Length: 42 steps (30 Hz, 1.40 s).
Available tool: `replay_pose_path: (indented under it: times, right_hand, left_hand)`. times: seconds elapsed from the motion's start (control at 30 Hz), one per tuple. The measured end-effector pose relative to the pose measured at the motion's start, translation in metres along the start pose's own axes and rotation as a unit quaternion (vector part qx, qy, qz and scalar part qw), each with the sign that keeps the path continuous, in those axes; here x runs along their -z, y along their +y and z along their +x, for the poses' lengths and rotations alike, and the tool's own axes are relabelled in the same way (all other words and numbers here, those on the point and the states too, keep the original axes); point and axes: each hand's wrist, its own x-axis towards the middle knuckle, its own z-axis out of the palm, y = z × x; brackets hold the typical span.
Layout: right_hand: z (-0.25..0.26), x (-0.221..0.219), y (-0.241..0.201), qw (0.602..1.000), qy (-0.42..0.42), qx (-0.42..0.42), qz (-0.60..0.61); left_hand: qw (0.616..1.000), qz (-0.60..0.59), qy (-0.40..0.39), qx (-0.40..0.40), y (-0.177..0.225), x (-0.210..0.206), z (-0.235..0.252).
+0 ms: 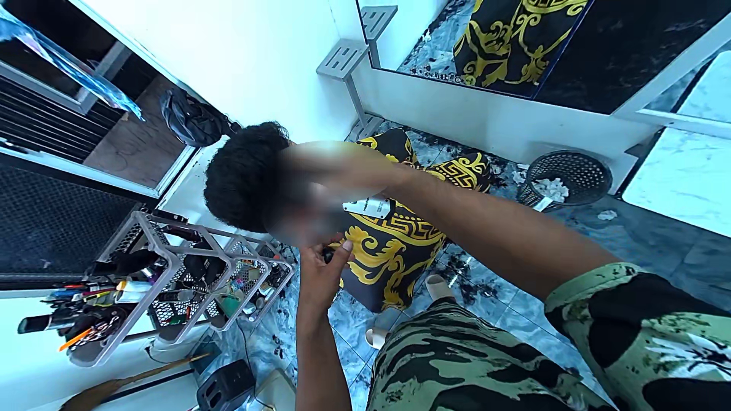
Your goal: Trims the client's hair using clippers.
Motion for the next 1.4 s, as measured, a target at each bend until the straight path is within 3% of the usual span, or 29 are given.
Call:
replay_pose_path:
  times: [0.1, 0.2, 0.3, 0.43, 0.53, 0.67, 0.77, 1.1, 1.4]
  right_hand:
    - [0.0008, -0.0003, 0.0030, 0.999, 0.001, -0.038, -0.021]
    - [-0.0020, 0.0006, 0.0012, 0.994, -0.011, -0.052, 0.099]
    - [-0.0010, -0.0010, 0.0020, 0.998, -0.004, -0.059, 0.036]
    - [-0.0005, 0.0013, 0.0015, 0.992, -0.021, -0.063, 0.109]
    - [0.0017, 0.0010, 0.0030, 0.995, -0.009, -0.083, 0.055]
    - [0.0015, 0.0032, 0.0023, 0.986, -0.024, -0.089, 0.137]
    - [0.0029, 0.0019, 0.0050, 0.991, -0.020, -0.096, 0.091]
    - [-0.0009, 0.0017, 0.0027, 0.985, -0.024, -0.084, 0.148]
    - [0.0018, 0.0034, 0.0024, 0.992, -0.026, -0.079, 0.094]
  left_hand:
    - [1.000, -0.002, -0.002, 0.001, 0.0000, 0.0007, 0.0000]
    - [1.000, -0.008, 0.001, 0.000, -0.0008, -0.0003, 0.0007]
    - [1.000, -0.008, -0.002, -0.006, -0.0018, -0.0007, 0.0014]
    - [1.000, -0.006, 0.001, -0.002, -0.0011, -0.0025, 0.0013]
    - [1.000, -0.006, -0.002, -0.004, -0.0010, -0.0017, 0.0025]
    - [1.000, -0.003, -0.001, -0.004, -0.0008, -0.0018, 0.0027]
    - [1.000, -0.005, 0.002, -0.002, -0.0002, -0.0020, 0.0025]
    - [1.000, -0.002, -0.001, -0.009, -0.0026, -0.0036, 0.0025]
    - [1.000, -0.006, 0.005, 0.000, -0.0021, -0.0036, 0.0016]
